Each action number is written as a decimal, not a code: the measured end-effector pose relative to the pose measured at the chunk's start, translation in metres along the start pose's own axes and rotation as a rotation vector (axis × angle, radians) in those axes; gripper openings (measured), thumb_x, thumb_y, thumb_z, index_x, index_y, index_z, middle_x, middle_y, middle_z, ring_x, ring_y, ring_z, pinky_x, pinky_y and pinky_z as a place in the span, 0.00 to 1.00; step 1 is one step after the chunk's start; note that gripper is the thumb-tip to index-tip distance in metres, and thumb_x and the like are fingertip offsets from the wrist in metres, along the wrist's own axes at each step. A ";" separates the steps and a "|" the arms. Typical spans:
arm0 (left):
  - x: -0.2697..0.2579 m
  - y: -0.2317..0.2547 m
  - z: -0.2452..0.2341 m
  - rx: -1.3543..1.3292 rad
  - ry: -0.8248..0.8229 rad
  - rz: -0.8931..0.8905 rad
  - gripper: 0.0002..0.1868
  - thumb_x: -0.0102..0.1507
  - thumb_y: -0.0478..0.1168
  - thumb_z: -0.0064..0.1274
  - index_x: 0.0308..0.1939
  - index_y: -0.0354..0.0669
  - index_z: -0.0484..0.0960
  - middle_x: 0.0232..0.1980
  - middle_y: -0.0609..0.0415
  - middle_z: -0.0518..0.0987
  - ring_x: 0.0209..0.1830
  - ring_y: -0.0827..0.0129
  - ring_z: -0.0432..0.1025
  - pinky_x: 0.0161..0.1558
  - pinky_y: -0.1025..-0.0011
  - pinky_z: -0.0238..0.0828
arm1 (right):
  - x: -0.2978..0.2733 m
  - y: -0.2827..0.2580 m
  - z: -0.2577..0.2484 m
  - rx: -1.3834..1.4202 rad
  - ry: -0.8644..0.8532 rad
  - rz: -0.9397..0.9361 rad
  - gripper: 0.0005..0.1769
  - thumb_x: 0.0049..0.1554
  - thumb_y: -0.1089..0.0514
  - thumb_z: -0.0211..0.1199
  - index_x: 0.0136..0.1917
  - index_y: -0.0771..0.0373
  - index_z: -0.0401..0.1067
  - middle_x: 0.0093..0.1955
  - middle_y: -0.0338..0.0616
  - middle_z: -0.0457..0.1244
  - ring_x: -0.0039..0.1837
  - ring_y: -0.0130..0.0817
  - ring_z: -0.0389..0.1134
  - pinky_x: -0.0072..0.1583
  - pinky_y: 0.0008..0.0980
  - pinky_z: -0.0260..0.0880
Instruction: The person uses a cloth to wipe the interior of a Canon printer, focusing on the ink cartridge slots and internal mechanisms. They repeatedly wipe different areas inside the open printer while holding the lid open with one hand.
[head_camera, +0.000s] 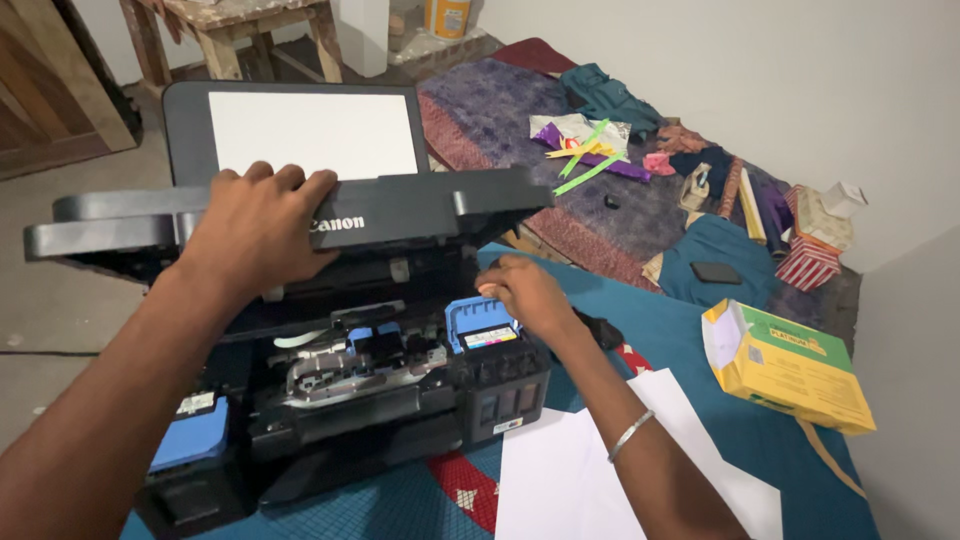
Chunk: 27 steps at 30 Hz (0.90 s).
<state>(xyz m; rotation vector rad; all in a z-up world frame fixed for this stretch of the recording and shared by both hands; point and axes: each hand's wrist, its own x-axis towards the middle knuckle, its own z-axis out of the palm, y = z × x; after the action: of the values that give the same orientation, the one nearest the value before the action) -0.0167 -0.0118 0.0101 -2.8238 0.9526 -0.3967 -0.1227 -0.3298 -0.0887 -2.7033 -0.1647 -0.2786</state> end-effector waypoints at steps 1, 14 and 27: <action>0.000 0.000 0.000 -0.004 0.017 0.001 0.41 0.52 0.62 0.66 0.66 0.53 0.74 0.50 0.52 0.82 0.53 0.56 0.77 0.51 0.55 0.75 | -0.003 -0.003 -0.001 -0.009 0.090 -0.074 0.09 0.56 0.55 0.66 0.50 0.56 0.80 0.52 0.45 0.67 0.56 0.46 0.70 0.57 0.43 0.70; 0.003 -0.002 0.009 0.020 0.086 0.013 0.41 0.52 0.61 0.66 0.66 0.53 0.76 0.50 0.52 0.83 0.53 0.56 0.78 0.51 0.56 0.76 | -0.063 -0.030 0.011 0.065 0.016 -0.295 0.10 0.54 0.62 0.67 0.51 0.61 0.77 0.54 0.43 0.71 0.57 0.43 0.72 0.60 0.41 0.71; 0.002 0.000 0.005 0.038 0.000 -0.014 0.42 0.53 0.64 0.65 0.68 0.53 0.74 0.51 0.51 0.83 0.55 0.57 0.78 0.55 0.56 0.75 | -0.050 -0.003 -0.021 -0.002 -0.218 0.057 0.20 0.53 0.65 0.67 0.59 0.59 0.74 0.52 0.51 0.69 0.55 0.51 0.71 0.56 0.44 0.71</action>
<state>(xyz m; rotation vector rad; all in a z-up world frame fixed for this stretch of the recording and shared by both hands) -0.0140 -0.0124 0.0057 -2.7979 0.9153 -0.4126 -0.1750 -0.3392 -0.0793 -2.7298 -0.1502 0.0341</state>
